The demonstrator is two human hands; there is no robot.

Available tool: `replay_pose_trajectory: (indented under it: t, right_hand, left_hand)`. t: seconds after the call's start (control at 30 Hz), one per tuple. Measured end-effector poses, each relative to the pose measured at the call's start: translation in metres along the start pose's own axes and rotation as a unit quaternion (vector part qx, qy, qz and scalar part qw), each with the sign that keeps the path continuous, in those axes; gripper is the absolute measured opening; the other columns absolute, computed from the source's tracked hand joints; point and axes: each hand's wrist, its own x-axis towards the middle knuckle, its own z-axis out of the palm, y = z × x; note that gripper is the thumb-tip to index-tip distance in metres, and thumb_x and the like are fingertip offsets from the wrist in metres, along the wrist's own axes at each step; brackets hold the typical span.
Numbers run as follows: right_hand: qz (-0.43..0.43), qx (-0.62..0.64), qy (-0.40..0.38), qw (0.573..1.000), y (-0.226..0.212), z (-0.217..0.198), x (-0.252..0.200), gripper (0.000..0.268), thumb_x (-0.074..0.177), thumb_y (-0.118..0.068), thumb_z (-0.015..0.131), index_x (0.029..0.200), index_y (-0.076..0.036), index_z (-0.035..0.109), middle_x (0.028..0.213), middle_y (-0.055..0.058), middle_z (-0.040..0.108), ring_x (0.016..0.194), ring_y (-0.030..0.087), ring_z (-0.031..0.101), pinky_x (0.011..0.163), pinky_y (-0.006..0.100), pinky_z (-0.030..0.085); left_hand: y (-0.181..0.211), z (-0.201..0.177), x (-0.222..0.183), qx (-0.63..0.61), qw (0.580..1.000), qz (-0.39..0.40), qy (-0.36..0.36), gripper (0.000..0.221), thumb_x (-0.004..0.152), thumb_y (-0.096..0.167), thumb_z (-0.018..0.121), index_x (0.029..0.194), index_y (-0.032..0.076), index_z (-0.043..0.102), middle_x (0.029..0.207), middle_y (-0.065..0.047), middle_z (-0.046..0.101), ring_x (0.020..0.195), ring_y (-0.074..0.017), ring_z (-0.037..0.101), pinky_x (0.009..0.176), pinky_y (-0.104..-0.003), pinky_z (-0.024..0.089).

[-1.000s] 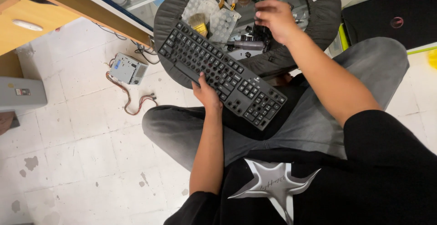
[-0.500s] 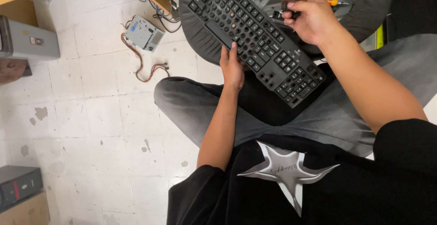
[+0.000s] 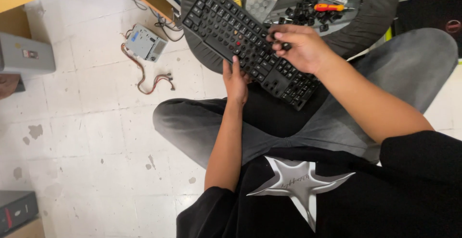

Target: Reassembling a computer keyboard by picking up individual keys and snapping them back into the keyboard frame.

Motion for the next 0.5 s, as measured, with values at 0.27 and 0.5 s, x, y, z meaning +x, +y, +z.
replay_pose_trajectory:
  t: [0.27,0.5]
  right_hand:
    - [-0.025,-0.057,-0.005,0.998,0.024,0.007,0.011,0.019,0.104,-0.012,0.061,0.118,-0.002,0.069,0.092,0.018,0.069,0.067,0.010,0.053,0.054,0.018,0.037]
    - [-0.042,-0.092,0.005,0.995,0.031,0.012,0.017,0.017,0.102,-0.009,0.063,0.117,-0.004,0.070,0.086,0.019,0.069,0.061,0.007,0.049,0.048,0.017,0.036]
  left_hand:
    - [-0.080,-0.073,0.050,0.047,0.999,-0.010,0.019,0.078,0.111,0.040,0.057,0.167,0.015,0.009,0.144,-0.029,0.053,0.112,-0.0413,0.069,0.083,-0.052,0.065]
    - [-0.034,-0.034,0.004,0.024,0.999,-0.006,-0.024,0.086,0.090,0.001,0.080,0.157,0.028,0.032,0.123,-0.013,0.061,0.093,-0.0363,0.074,0.068,-0.055,0.068]
